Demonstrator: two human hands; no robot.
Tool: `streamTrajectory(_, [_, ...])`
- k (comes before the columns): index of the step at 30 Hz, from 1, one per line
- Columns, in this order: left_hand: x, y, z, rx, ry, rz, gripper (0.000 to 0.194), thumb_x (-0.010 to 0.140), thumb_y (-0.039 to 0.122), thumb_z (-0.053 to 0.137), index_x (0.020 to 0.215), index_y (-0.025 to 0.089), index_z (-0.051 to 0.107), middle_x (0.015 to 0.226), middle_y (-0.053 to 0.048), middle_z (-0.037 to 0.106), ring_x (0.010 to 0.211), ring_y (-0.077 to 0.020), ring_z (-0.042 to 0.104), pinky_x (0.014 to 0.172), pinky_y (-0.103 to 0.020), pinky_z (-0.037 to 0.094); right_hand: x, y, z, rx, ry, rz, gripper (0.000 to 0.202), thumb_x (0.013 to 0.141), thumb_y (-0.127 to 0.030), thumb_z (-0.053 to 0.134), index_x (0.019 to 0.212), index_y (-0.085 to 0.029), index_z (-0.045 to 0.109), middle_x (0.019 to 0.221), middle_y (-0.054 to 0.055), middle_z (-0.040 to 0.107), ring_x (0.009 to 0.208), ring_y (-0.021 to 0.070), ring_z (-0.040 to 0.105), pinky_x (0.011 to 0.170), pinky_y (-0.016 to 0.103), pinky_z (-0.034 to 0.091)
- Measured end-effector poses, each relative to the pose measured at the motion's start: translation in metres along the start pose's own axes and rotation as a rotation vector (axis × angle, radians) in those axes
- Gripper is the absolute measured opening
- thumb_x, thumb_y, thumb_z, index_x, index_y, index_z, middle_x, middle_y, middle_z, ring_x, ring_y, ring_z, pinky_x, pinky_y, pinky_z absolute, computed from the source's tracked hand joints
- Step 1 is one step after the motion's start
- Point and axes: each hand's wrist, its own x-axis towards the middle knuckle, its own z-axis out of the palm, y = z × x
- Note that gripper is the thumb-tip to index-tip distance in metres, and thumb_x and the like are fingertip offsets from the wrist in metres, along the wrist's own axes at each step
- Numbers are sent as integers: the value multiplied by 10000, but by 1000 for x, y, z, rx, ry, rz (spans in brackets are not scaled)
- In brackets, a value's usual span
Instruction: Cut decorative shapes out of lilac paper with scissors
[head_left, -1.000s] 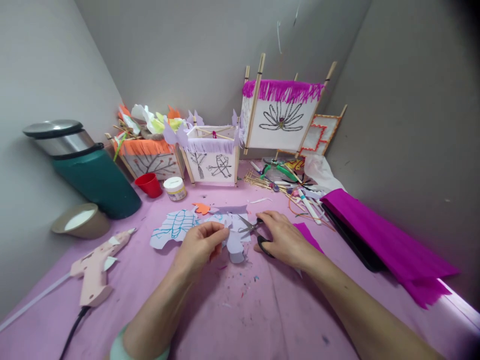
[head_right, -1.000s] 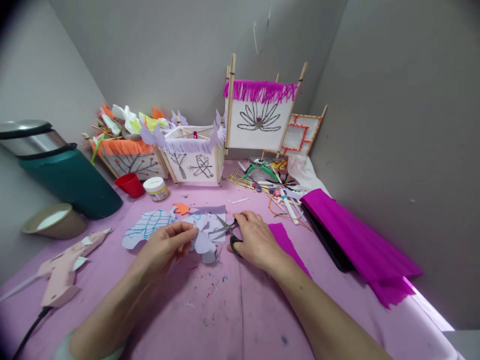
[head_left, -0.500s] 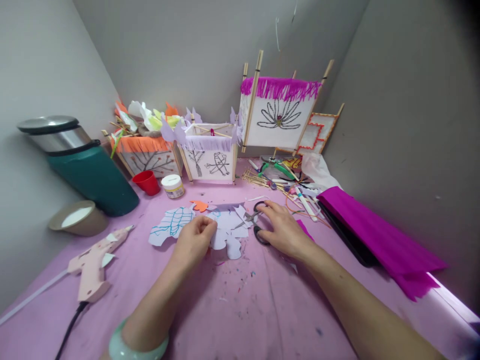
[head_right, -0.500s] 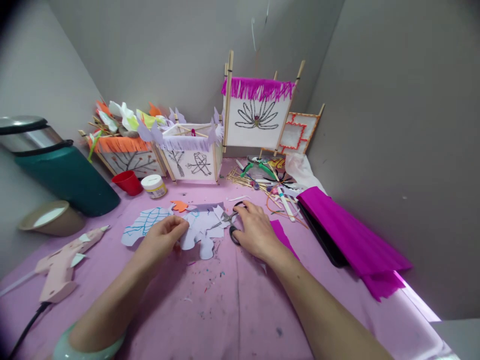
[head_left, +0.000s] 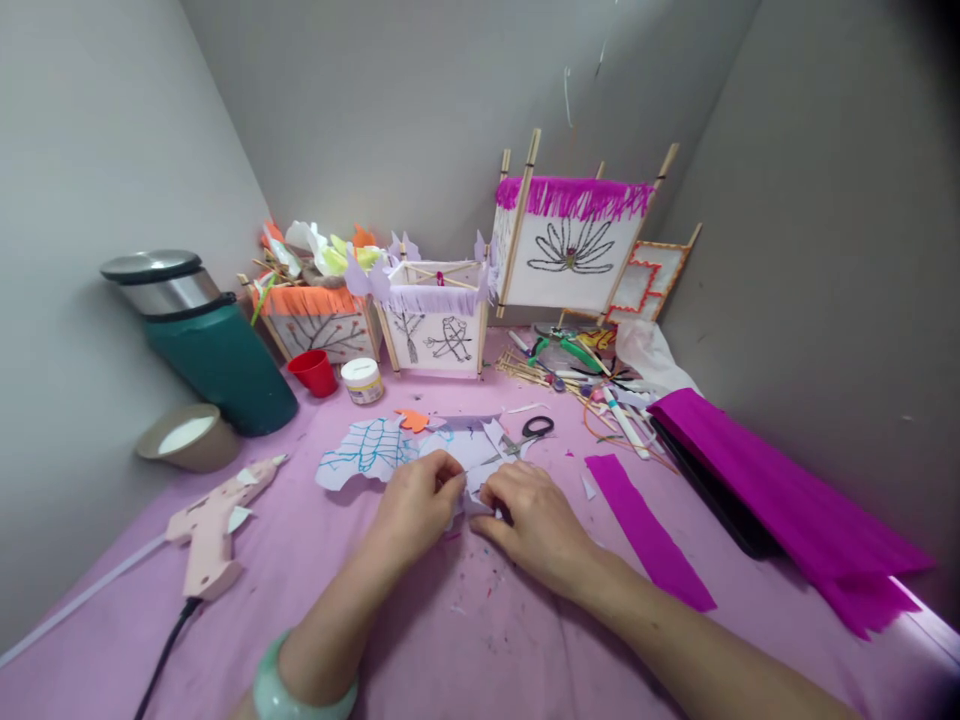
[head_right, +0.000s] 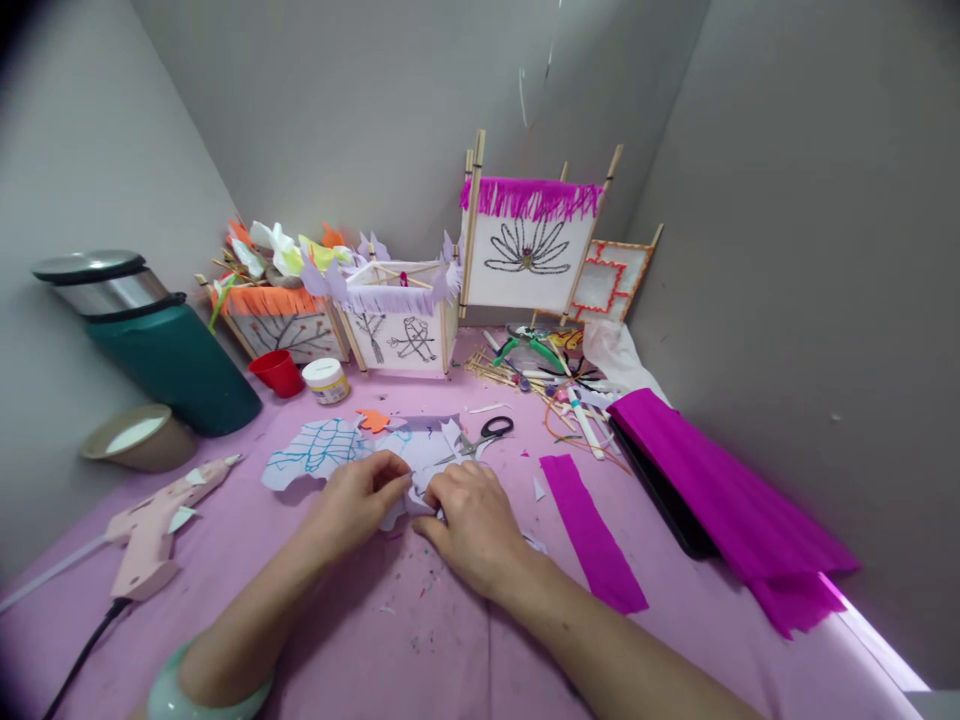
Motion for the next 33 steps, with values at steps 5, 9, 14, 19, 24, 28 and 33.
streamTrajectory(5, [7, -16, -21, 397, 508, 16, 273, 837, 309, 517, 1029, 170, 651, 1140, -127, 634, 1092, -305, 540, 913, -414, 418, 6, 12, -10, 174, 117, 11, 180, 797, -145, 669, 706, -175, 517, 732, -7, 540, 721, 154, 487, 650, 257, 324])
streamTrajectory(9, [15, -29, -39, 571, 491, -221, 482, 862, 342, 463, 1272, 98, 531, 1337, -201, 518, 1211, -374, 470, 956, -479, 390, 10, 18, -19, 268, 245, 70, 188, 896, -238, 530, 718, -178, 542, 705, -7, 528, 677, 145, 483, 633, 254, 330])
streamTrajectory(14, [14, -23, -46, 524, 207, -353, 449, 897, 349, 339, 1238, 154, 558, 1214, -178, 624, 1071, -344, 588, 827, -435, 439, 12, 22, -23, 358, 360, 184, 229, 898, -337, 505, 734, -184, 550, 665, -17, 499, 621, 139, 460, 587, 244, 335])
streamTrajectory(19, [12, -19, -46, 472, 116, -342, 399, 880, 438, 357, 960, 205, 671, 948, -141, 717, 889, -299, 643, 664, -338, 404, 11, 24, -23, 411, 384, 244, 258, 891, -387, 509, 728, -190, 539, 646, -25, 475, 608, 137, 445, 565, 233, 335])
streamTrajectory(24, [6, -19, -37, 205, -151, -127, 579, 894, 544, 281, 587, 191, 621, 613, -58, 657, 595, -179, 573, 582, -277, 353, 10, 24, -21, 402, 350, 228, 274, 894, -396, 508, 716, -189, 527, 644, -25, 468, 605, 136, 444, 565, 235, 330])
streamTrajectory(28, [0, -12, -27, 116, -306, 89, 549, 871, 569, 360, 572, 186, 614, 541, -8, 595, 521, -135, 494, 538, -254, 320, 11, 25, -18, 405, 330, 224, 268, 901, -389, 500, 728, -187, 532, 652, -21, 484, 606, 138, 446, 559, 236, 324])
streamTrajectory(33, [5, -13, -35, 248, -35, -73, 575, 933, 482, 224, 644, 206, 638, 686, -62, 677, 664, -191, 612, 631, -280, 393, 12, 25, -17, 406, 345, 222, 274, 901, -389, 503, 717, -186, 526, 643, -20, 470, 602, 139, 439, 556, 240, 320])
